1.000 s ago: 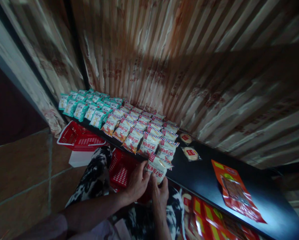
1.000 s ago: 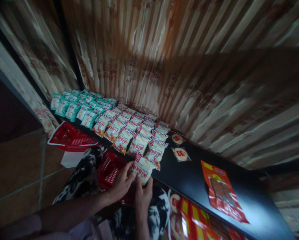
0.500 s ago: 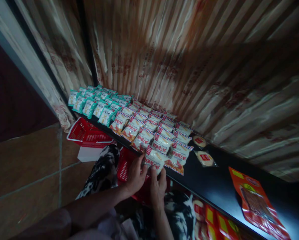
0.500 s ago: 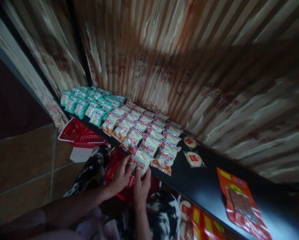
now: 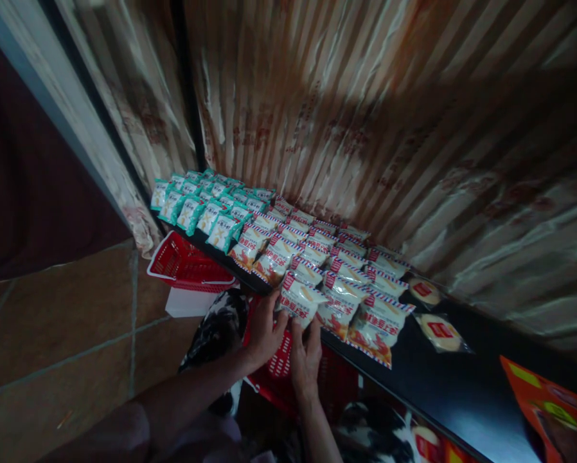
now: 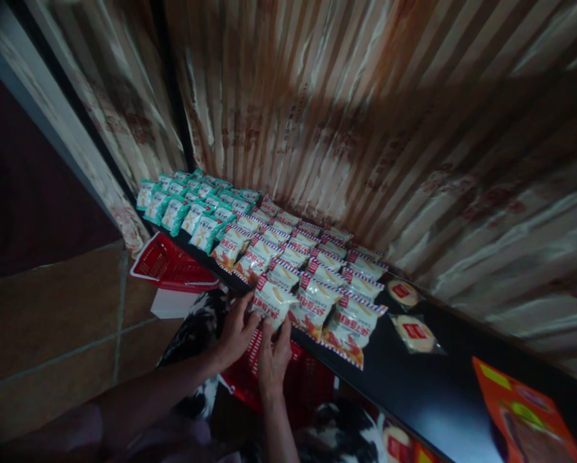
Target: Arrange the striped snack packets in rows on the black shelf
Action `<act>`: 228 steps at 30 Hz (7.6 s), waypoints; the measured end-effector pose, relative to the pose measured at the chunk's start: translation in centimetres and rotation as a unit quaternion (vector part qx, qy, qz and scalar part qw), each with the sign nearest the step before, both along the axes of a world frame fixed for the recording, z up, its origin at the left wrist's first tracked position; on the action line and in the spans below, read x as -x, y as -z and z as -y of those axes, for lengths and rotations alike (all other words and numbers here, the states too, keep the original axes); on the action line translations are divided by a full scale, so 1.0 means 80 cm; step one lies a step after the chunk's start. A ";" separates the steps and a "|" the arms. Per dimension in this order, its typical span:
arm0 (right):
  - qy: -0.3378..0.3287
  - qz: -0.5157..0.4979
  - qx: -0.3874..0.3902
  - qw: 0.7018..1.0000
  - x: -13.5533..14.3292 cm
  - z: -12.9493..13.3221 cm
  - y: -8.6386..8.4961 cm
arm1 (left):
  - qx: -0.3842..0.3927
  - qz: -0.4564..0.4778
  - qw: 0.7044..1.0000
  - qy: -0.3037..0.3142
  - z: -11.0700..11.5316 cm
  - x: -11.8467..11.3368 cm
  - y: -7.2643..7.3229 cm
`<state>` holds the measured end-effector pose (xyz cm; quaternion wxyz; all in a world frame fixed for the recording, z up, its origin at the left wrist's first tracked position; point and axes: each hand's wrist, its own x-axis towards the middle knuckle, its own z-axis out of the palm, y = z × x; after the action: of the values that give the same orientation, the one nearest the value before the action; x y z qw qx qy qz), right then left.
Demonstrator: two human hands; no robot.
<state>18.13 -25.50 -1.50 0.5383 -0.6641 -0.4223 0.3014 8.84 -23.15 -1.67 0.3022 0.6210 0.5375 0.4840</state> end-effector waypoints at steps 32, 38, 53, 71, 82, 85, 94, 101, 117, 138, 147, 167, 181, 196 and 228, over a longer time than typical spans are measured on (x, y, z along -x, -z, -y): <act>-0.115 0.163 -0.087 0.976 0.089 -0.056 0.005 | -0.022 0.007 0.992 -0.122 -0.072 0.077 0.011; -0.138 0.220 -0.119 0.958 0.091 -0.058 0.016 | -0.027 0.010 0.990 -0.138 -0.091 0.074 0.021; -0.052 0.395 -0.147 0.905 0.037 -0.065 0.010 | -0.111 -0.035 0.986 -0.118 -0.108 0.058 0.032; -0.106 0.497 -0.236 0.828 0.020 -0.083 0.021 | -0.203 -0.076 0.949 -0.228 -0.120 0.028 0.052; -0.094 0.536 -0.210 0.812 0.021 -0.087 0.014 | -0.233 -0.124 0.955 -0.132 -0.102 0.031 0.070; -0.099 0.532 -0.217 0.813 0.021 -0.086 0.012 | -0.236 -0.151 0.951 -0.127 -0.102 0.033 0.067; -0.069 0.554 -0.202 0.805 0.004 -0.083 0.009 | -0.267 -0.188 0.933 -0.153 -0.111 0.028 0.065; -0.079 0.550 -0.195 0.808 0.003 -0.082 0.018 | -0.275 -0.195 0.931 -0.139 -0.121 0.027 0.067; -0.127 0.516 -0.218 0.819 0.000 -0.118 -0.022 | -0.278 -0.228 0.922 -0.145 -0.127 0.025 0.074; -0.106 0.526 -0.208 0.818 -0.017 -0.127 -0.019 | -0.282 -0.226 0.921 -0.146 -0.133 0.025 0.060; -0.123 0.517 -0.213 0.820 -0.019 -0.129 -0.012 | -0.281 -0.212 0.923 -0.153 -0.138 0.019 0.058; -0.122 0.484 -0.187 0.846 -0.047 -0.231 -0.067 | -0.311 -0.217 0.914 -0.143 -0.136 0.023 0.058; -0.174 0.532 -0.024 0.828 -0.065 -0.300 -0.072 | -0.303 -0.203 0.921 -0.136 -0.137 0.025 0.056; -0.284 0.434 0.013 0.855 -0.061 -0.318 -0.080 | -0.298 -0.208 0.921 -0.139 -0.140 0.024 0.057; -0.260 0.422 -0.040 0.868 -0.038 -0.308 -0.068 | -0.261 -0.257 0.923 -0.116 -0.147 0.024 0.056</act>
<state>21.15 -0.88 3.95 0.2369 -0.5724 -0.7781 0.1042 6.95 -11.37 -6.15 -0.0776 0.7141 0.5199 0.4623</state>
